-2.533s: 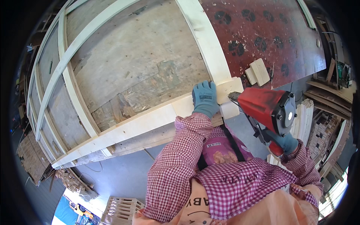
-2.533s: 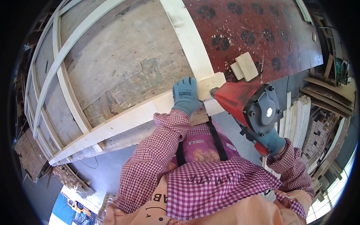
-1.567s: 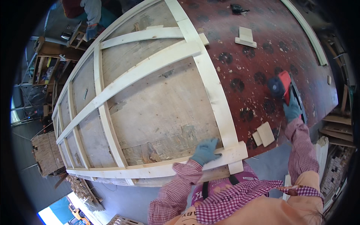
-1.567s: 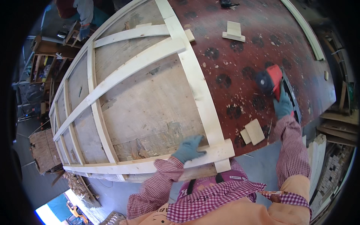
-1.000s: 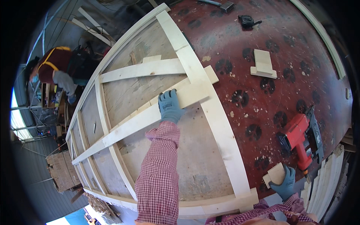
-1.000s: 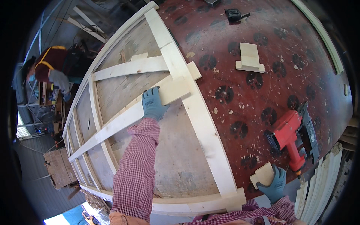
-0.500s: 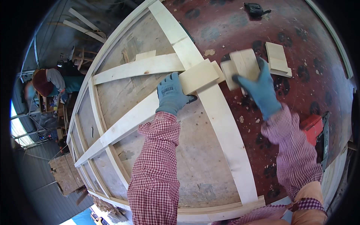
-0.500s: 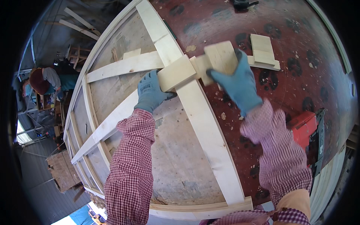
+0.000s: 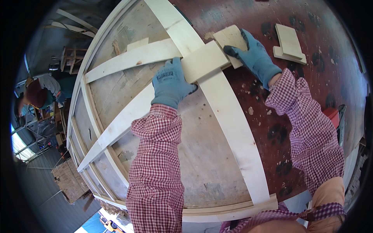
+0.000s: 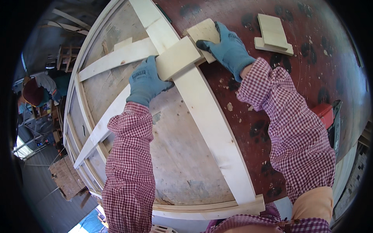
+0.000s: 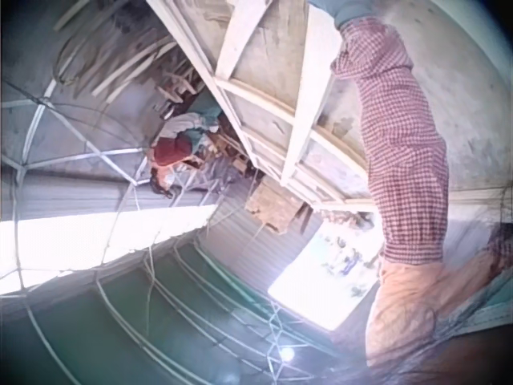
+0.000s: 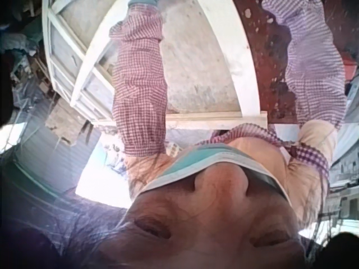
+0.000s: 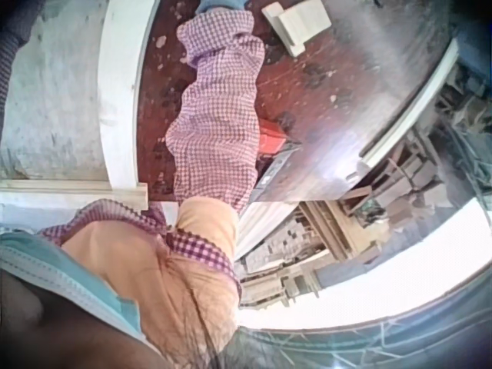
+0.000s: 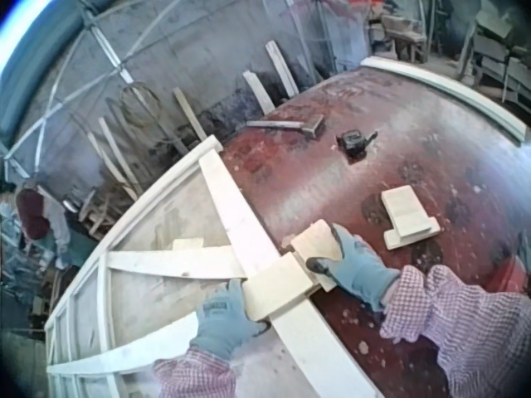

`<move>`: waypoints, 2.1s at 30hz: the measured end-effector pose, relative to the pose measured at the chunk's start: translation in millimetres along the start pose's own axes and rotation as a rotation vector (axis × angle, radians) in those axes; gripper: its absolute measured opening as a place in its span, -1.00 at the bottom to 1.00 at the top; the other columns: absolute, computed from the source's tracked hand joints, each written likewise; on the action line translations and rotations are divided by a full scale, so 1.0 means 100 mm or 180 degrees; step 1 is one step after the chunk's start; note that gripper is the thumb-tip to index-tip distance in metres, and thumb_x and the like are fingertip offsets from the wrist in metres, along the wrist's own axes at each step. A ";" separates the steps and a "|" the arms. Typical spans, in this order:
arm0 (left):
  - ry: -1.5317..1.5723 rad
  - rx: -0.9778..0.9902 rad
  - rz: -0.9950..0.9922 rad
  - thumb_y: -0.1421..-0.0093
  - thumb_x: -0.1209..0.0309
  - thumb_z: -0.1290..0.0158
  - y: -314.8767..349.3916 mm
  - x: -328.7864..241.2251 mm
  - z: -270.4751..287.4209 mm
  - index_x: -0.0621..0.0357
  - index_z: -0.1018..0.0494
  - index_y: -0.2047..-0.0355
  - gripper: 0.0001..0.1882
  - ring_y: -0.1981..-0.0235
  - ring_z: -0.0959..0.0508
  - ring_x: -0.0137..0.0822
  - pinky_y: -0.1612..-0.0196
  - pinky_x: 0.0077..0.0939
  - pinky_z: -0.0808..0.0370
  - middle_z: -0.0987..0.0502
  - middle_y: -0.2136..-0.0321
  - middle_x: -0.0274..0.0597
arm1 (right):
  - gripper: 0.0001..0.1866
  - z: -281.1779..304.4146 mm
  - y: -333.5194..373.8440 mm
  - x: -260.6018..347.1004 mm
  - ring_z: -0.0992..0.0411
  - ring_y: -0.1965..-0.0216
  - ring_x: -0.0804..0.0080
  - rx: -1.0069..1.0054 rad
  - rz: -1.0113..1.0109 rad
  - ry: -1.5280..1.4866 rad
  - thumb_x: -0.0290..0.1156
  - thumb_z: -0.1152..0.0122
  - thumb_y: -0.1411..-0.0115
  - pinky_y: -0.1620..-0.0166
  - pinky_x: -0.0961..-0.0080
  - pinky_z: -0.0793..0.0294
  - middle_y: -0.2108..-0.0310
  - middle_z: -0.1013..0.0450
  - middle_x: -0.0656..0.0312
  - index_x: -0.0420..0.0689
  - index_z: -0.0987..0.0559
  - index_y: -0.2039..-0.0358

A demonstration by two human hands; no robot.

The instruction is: The person assembles a wooden frame by placing small wooden blocks at intersections and securing them with a red nail gun. The person repeatedly positions blocks and drives nails into the frame on a large workbench.

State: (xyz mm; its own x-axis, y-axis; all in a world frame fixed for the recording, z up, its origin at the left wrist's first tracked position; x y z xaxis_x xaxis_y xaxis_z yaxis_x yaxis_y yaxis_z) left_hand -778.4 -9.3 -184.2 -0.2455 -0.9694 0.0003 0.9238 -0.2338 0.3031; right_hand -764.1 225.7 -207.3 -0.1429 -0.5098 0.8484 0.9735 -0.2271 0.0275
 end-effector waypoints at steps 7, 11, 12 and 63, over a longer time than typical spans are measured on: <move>-0.0115 0.0005 0.0063 0.29 0.03 -0.34 -0.01 -0.07 -0.02 0.12 -0.25 -0.01 -0.13 0.04 -0.46 -0.05 0.02 -0.24 -0.41 -0.41 0.06 0.01 | -0.18 -0.03 -0.08 -0.08 -0.38 -0.03 0.06 0.0137 0.0172 -0.0228 -0.02 -0.34 0.02 -0.11 0.30 -0.32 -0.03 -0.36 -0.12 -0.23 -0.30 -0.15; -0.0085 0.0035 -0.0077 0.30 -0.06 -0.33 -0.07 -0.04 -0.09 0.17 -0.25 0.02 -0.10 0.01 -0.43 -0.04 -0.02 -0.20 -0.39 -0.41 0.08 0.03 | -0.18 -0.13 -0.11 -0.30 -0.48 0.20 0.40 0.0429 -0.0355 -0.0944 -0.17 -0.43 0.04 0.26 0.50 -0.56 0.07 -0.44 0.08 -0.16 -0.27 -0.19; -0.0119 0.0090 -0.0039 0.31 -0.07 -0.34 -0.07 -0.01 -0.10 0.17 -0.25 0.02 -0.09 0.00 -0.43 -0.05 -0.02 -0.21 -0.39 -0.41 0.08 0.03 | -0.24 -0.06 -0.06 -0.15 -0.45 0.15 0.35 0.0438 -0.0257 -0.1053 -0.22 -0.40 0.02 0.16 0.47 -0.51 0.06 -0.44 0.05 -0.19 -0.30 -0.16; -0.0086 0.0216 -0.0065 0.31 0.04 -0.35 -0.16 -0.06 -0.14 0.25 -0.24 0.03 -0.12 0.01 -0.44 -0.03 -0.04 -0.24 -0.37 -0.41 0.08 0.09 | -0.39 0.05 0.05 -0.04 -0.39 0.01 0.07 -0.0110 -0.0062 -0.0720 -0.33 -0.28 -0.04 -0.05 0.35 -0.37 0.05 -0.42 -0.08 -0.20 -0.33 -0.10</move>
State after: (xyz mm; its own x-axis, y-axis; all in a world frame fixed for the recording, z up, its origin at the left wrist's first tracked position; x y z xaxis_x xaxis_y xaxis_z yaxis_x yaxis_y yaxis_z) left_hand -787.3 -1.2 -202.1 -0.2728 -0.9619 0.0190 0.8968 -0.2470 0.3671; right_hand -757.3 230.8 -207.5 -0.1142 -0.3070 0.9448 0.9637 -0.2653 0.0303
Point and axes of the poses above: each hand's wrist, its own y-axis away from the middle knuckle, its own z-axis out of the back of the hand, x = y × z, the point moved 10 cm from there along -y, towards the middle knuckle
